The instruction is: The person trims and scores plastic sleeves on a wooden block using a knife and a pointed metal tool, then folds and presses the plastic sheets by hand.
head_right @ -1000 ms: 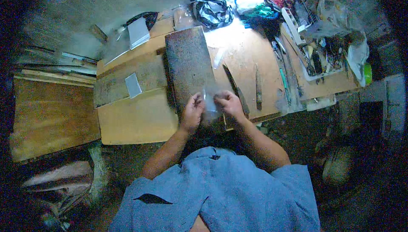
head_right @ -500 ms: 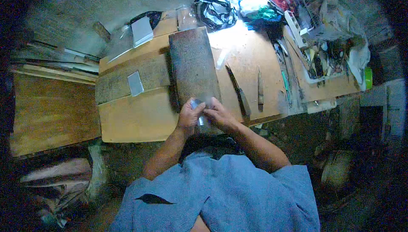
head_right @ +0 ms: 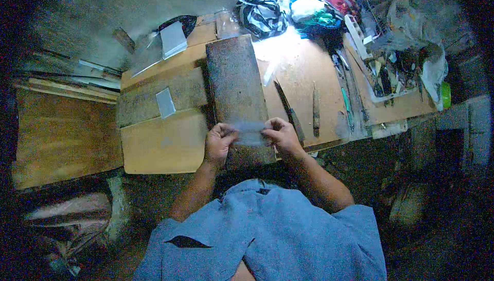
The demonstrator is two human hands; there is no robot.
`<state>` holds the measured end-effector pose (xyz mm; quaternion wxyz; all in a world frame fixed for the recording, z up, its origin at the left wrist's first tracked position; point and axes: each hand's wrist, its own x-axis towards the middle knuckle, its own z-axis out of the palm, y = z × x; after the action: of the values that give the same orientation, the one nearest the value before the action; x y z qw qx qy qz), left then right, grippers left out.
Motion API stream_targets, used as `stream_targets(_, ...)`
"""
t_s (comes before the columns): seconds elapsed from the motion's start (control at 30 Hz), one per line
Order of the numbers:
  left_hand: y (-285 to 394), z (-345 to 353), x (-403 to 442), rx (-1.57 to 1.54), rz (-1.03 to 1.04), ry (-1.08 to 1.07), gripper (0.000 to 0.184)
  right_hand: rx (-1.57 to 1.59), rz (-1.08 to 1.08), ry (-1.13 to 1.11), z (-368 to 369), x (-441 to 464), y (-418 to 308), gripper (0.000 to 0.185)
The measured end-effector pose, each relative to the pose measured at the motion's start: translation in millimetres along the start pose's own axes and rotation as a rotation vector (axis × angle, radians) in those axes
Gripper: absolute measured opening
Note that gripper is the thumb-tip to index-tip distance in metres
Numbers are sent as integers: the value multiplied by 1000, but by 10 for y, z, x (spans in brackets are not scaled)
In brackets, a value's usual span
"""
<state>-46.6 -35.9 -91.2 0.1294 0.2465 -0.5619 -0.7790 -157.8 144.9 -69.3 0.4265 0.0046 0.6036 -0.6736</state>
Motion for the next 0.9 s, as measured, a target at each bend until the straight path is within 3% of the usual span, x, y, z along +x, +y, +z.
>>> stream_targets(0.07, 43, -14, -38, 82, -131, -42, 9, 87, -141, 22, -51, 74, 131, 12)
stream_targets(0.33, 13, 234, -124, -11, -84, -124, 13, 201, -103, 55, 272, -54, 169, 17)
stream_targets(0.43, 9, 187, -107, -7, -116, -155, 20, 112, -218, 27, 222, 58, 343, 20)
stream_targets(0.5, 39, 84, -77, 26, -116, -171, 24, -97, -294, -13, 149, 48, 234, 21)
stream_targets(0.57, 117, 11, -54, 279, -93, -341, 25, -266, -252, -94, 122, -6, 26, 21)
stream_targets(0.63, 181, 32, -50, 254, -158, -396, 26, -556, -269, -256, 130, -51, -169, 19)
stream_targets(0.7, 166, 35, -11, 232, -220, -454, 27, -656, -213, -281, 115, 21, -143, 20)
stream_targets(0.77, 56, 3, 64, 426, -10, -365, 31, -756, -156, -306, 115, 47, -143, 20)
stream_targets(0.8, 41, 1, 69, 426, -11, -363, 31, -793, -245, -208, 150, 33, -180, 18)
stream_targets(0.9, -18, -20, 88, 274, 129, 12, 38, -861, -419, -13, 259, -4, -263, 14)
